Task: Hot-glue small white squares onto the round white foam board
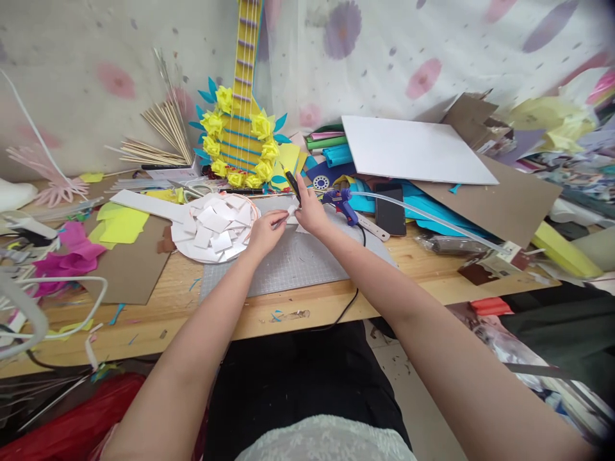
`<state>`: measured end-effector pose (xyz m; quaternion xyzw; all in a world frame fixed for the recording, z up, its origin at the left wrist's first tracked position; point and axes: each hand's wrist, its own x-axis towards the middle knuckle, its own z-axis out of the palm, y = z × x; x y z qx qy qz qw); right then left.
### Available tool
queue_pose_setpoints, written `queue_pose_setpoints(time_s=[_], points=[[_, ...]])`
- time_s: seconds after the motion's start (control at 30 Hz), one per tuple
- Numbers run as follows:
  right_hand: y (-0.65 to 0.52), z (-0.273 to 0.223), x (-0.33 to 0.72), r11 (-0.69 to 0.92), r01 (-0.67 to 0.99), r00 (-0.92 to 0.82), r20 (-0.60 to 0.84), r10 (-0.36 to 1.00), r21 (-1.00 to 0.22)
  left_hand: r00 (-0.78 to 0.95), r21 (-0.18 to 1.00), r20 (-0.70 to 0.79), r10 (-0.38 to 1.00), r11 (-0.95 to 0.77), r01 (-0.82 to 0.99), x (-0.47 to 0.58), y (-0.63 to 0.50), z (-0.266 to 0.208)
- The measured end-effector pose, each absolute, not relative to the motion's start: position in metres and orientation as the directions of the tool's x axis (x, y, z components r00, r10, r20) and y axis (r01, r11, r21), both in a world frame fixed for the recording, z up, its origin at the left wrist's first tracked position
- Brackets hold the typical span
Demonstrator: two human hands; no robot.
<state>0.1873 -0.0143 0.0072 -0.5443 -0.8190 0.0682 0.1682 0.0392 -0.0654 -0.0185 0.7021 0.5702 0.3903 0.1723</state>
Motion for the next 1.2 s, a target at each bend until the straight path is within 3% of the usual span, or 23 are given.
queue_pose_setpoints(time_s=[0.23, 0.33, 0.5, 0.67, 0.97, 1.2], points=[[0.002, 0.008, 0.181, 0.576, 0.808, -0.534, 0.258, 0.805, -0.125, 0.007, 0.746, 0.342, 0.94, -0.275, 0.606, 0.033, -0.058, -0.024], [0.011, 0.004, 0.18, 0.592, 0.799, -0.551, 0.264, 0.792, -0.107, -0.01, 0.758, 0.315, 0.949, -0.245, 0.604, 0.031, -0.06, -0.028], [0.026, -0.001, 0.185, 0.479, 0.856, -0.415, 0.296, 0.86, -0.195, 0.081, 0.657, 0.271, 0.959, -0.246, 0.712, 0.032, -0.071, -0.032], [0.025, 0.001, 0.186, 0.463, 0.851, -0.401, 0.26, 0.878, -0.25, 0.204, 0.519, 0.19, 0.96, -0.275, 0.809, 0.05, -0.06, -0.036], [0.022, 0.002, 0.192, 0.414, 0.831, -0.338, 0.255, 0.906, -0.372, 0.122, 0.461, 0.17, 0.978, -0.189, 0.867, 0.064, -0.028, -0.034], [0.011, 0.01, 0.188, 0.308, 0.856, -0.226, 0.234, 0.946, -0.416, 0.002, 0.406, 0.33, 0.944, -0.144, 0.902, 0.039, -0.068, -0.039]])
